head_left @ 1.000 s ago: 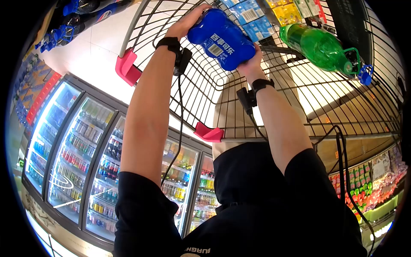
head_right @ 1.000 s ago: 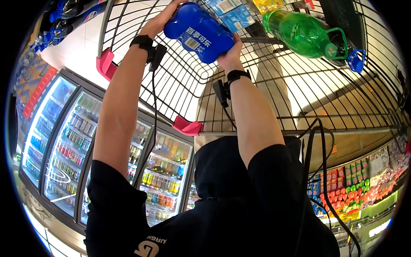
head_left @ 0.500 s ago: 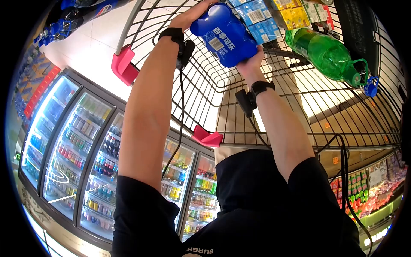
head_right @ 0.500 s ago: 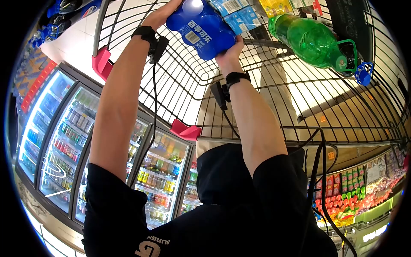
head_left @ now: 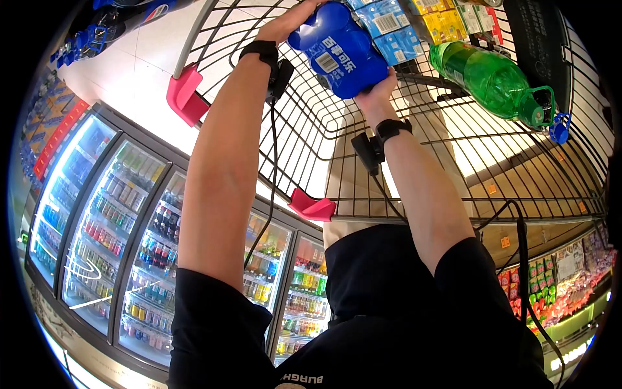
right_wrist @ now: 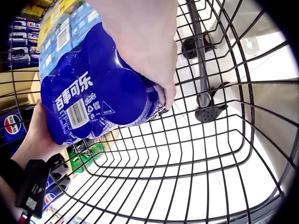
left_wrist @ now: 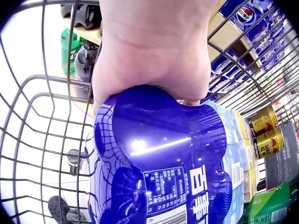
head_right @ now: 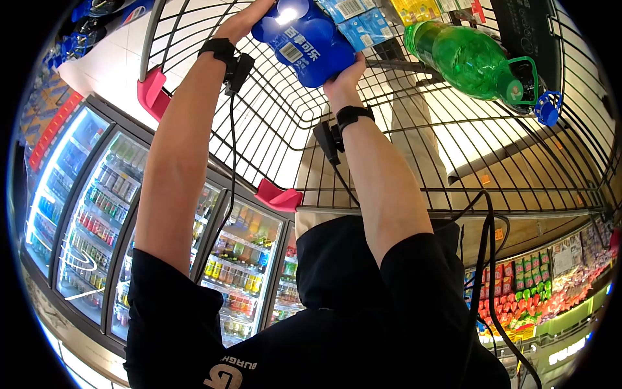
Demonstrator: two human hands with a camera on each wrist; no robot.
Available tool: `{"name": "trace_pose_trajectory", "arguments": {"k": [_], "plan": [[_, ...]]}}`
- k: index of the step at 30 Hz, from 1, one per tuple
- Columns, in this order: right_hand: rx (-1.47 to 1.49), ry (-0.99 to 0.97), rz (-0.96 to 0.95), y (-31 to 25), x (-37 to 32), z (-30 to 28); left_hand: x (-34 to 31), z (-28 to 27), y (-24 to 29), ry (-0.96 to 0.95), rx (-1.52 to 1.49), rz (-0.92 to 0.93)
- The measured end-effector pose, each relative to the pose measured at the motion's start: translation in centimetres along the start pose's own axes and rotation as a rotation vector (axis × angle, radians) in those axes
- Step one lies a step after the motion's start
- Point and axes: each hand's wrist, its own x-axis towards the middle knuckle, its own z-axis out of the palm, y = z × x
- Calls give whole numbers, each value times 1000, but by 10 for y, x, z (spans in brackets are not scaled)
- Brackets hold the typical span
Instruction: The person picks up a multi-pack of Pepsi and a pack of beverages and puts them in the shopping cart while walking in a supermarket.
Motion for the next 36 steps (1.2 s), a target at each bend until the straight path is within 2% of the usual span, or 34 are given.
{"name": "trace_pose_trajectory", "arguments": {"k": [3,9,11,13,14,16,20,21,23,24,25,27,29,36], "plan": [[8,11,-16,4,3,-1,1,1,-4,46,54,110],[-35,70,-24,3,-6,8,-4,6,-1,55,13,163],[-21,85,-24,3,-6,9,-6,4,1,103,115,141],[-69,207,7,2,0,6,-10,3,5,196,268,97],[-93,269,23,2,3,4,-15,5,5,235,335,145],[-230,379,-69,1,-5,7,-24,11,0,315,469,243],[-693,520,-274,0,-14,6,-51,31,-5,443,310,280],[-757,500,-332,-1,-22,11,-58,32,-4,407,363,305],[-883,451,-451,0,-46,25,-54,35,-23,527,671,508],[-944,416,-493,3,-52,25,-54,37,-29,591,704,534],[-946,370,-488,3,-50,24,-58,42,-28,611,763,480],[-1173,307,-516,3,-58,19,-65,50,-28,630,827,424],[-1224,205,-407,-3,-42,4,-65,55,-25,617,794,324],[-1342,174,-365,-16,-32,4,-63,55,-15,554,773,195]]}}
